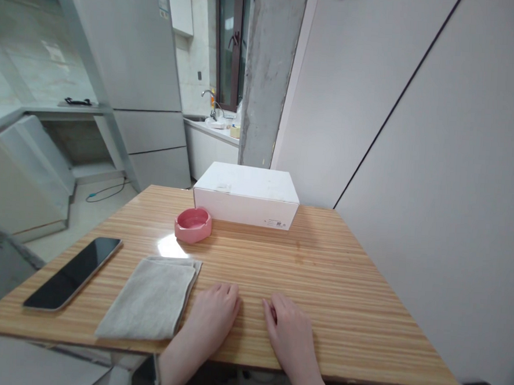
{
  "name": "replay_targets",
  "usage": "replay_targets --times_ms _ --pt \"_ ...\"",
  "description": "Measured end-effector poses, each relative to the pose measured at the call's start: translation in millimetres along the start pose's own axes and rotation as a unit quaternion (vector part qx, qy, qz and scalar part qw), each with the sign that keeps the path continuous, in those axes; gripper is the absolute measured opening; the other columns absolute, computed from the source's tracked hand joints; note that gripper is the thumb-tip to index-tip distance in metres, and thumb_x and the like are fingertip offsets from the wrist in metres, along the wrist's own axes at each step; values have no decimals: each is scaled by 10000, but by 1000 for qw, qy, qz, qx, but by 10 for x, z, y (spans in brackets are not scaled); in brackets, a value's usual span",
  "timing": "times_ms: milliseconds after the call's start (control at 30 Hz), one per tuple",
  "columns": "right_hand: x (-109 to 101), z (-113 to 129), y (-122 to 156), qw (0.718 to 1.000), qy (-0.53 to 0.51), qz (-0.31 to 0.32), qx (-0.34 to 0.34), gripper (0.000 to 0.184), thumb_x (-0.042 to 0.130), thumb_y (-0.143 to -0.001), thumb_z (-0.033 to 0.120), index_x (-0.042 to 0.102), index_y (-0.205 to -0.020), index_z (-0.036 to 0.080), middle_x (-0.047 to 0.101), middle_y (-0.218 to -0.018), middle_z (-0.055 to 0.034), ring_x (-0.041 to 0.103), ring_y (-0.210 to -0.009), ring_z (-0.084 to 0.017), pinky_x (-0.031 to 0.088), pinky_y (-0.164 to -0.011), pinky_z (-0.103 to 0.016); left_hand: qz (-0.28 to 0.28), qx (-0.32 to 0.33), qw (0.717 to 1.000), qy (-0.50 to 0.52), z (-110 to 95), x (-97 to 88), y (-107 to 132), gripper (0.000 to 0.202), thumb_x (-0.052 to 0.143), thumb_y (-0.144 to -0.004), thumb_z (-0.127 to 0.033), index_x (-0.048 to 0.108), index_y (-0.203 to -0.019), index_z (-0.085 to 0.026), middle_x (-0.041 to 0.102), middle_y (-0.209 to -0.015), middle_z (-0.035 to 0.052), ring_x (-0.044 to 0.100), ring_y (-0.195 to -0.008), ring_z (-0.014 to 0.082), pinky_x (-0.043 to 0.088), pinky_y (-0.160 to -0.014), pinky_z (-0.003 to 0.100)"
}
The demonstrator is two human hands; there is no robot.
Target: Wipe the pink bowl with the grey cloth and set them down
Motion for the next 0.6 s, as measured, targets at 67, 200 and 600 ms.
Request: replay_targets --times_ms 67,200,600 --pt "-16 5 0 1000 1 -8 -3 290 393 -933 279 470 -660 220 566 -657 2 536 -615 -158 274 -578 -268 0 55 992 112 51 -233 -93 201 451 -855 -276 582 -730 -190 643 -718 16 606 -676 160 453 -622 260" --pt "-30 14 -4 1000 0 -19 -9 297 390 -934 273 480 -657 220 566 -655 3 536 -612 -155 269 -574 -267 -288 -45 944 155 859 -1143 -284 262 576 -771 -407 598 -931 -202 621 -1000 53 574 -962 207 441 -875 345" --pt "-71 12 1 999 -10 -35 -6 308 393 -936 287 473 -646 217 558 -633 8 525 -586 -143 270 -565 -261 -268 -231 923 149 1782 -879 -627 807 702 -578 -510 431 -1268 -192 568 -1130 119 579 -1024 273 457 -878 373"
Point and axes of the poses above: each hand's wrist, its own y-axis away from the middle knuckle, its own x-axis out of the palm, z = x × y, the point moved 10 cm from there along -y, towards the middle knuckle
